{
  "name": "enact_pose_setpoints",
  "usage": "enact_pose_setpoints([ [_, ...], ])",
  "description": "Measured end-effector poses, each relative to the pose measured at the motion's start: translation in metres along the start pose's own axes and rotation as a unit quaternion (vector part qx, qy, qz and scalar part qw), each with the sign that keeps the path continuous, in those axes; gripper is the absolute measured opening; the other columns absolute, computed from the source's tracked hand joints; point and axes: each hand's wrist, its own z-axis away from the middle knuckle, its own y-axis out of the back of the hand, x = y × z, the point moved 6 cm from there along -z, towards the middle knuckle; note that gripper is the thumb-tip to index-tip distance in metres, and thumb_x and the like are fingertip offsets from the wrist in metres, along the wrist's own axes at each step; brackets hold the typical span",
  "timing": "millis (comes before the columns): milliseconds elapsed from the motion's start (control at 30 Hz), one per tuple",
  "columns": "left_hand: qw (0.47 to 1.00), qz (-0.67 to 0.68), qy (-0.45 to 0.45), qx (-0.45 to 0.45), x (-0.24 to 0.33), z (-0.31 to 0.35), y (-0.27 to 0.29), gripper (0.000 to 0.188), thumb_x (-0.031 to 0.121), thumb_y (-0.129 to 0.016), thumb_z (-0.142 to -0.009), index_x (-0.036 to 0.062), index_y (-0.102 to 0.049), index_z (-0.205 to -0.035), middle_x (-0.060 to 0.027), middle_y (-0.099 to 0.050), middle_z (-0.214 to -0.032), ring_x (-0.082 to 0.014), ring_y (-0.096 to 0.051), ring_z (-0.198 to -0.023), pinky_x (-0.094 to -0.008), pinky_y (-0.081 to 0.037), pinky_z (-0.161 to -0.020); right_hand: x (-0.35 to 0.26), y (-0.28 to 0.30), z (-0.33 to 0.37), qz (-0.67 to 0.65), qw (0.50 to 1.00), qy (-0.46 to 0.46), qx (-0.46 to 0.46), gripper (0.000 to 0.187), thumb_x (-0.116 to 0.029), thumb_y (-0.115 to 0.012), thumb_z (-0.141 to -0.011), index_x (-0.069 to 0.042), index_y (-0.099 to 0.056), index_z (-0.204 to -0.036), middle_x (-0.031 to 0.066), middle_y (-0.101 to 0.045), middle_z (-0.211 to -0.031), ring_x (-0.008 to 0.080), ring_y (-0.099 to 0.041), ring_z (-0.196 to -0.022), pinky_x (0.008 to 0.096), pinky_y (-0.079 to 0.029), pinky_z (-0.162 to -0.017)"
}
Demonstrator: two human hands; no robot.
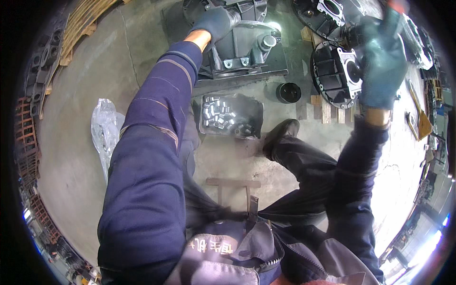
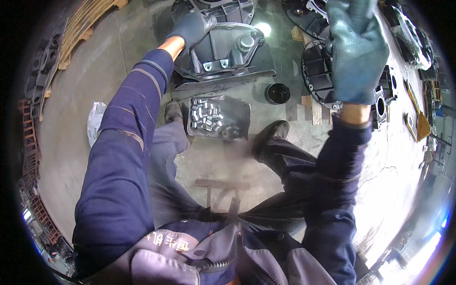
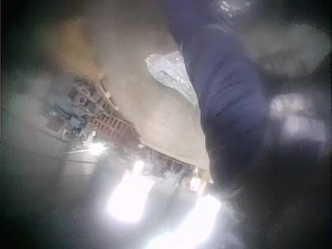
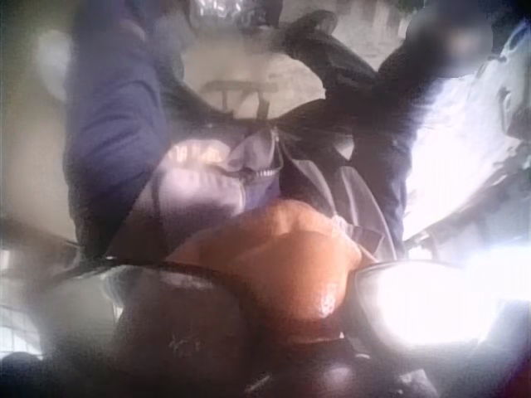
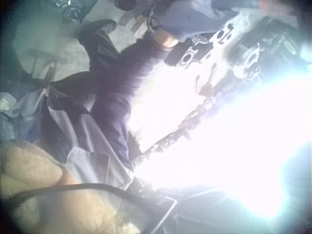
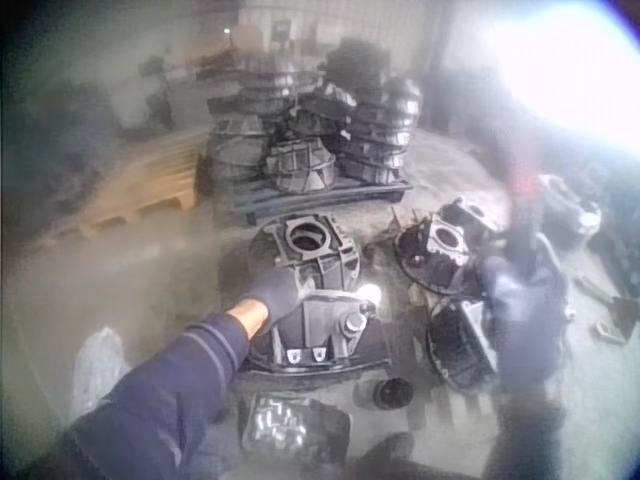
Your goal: The person places a large metal housing on a stand, then repeatedly inserts small cylindrical components into holes in the housing and taps them into place with a hammer. The person handles multiple housings and components throughout the clip.
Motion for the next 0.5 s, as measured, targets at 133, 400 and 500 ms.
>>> enact_pose_setpoints([
  [133, 0.999, -0.009, -0.023, 0.021, 0.002, -0.003, 0.004, 0.047, 0.043, -0.048, -0.103, 0.0045, -0.074, -0.113, -0.0243, -0.071, -0.115, -0.0415, -0.070, -0.106, -0.0489, -0.053, -0.095, 0.058, -0.050, 0.066, 0.153, 0.982, -0.075, -0.083, 0.023, -0.017, -0.068, -0.094, -0.002, -0.069, -0.112, 0.0120, -0.070, -0.095, 0.0254, -0.066, -0.084, 0.0337, -0.057, -0.074],
  [400, 0.999, -0.032, 0.010, 0.018, -0.003, -0.003, -0.004, 0.058, 0.052, -0.048, -0.101, 0.0022, -0.077, -0.106, -0.0264, -0.071, -0.114, -0.0418, -0.069, -0.109, -0.0476, -0.054, -0.095, 0.063, -0.017, 0.006, 0.270, 0.926, 0.161, -0.207, 0.020, -0.023, -0.066, -0.096, -0.008, -0.071, -0.107, 0.0188, -0.076, -0.090, 0.0336, -0.075, -0.086, 0.0406, -0.059, -0.071],
  [500, 1.000, -0.012, 0.018, 0.002, -0.006, -0.003, -0.009, 0.053, 0.050, -0.050, -0.101, 0.0050, -0.077, -0.109, -0.0258, -0.071, -0.113, -0.0410, -0.069, -0.108, -0.0490, -0.054, -0.093, 0.035, 0.006, -0.022, -0.104, 0.989, -0.101, -0.029, 0.020, -0.014, -0.057, -0.098, -0.005, -0.073, -0.105, 0.0087, -0.076, -0.089, 0.0193, -0.075, -0.080, 0.0314, -0.058, -0.063],
])
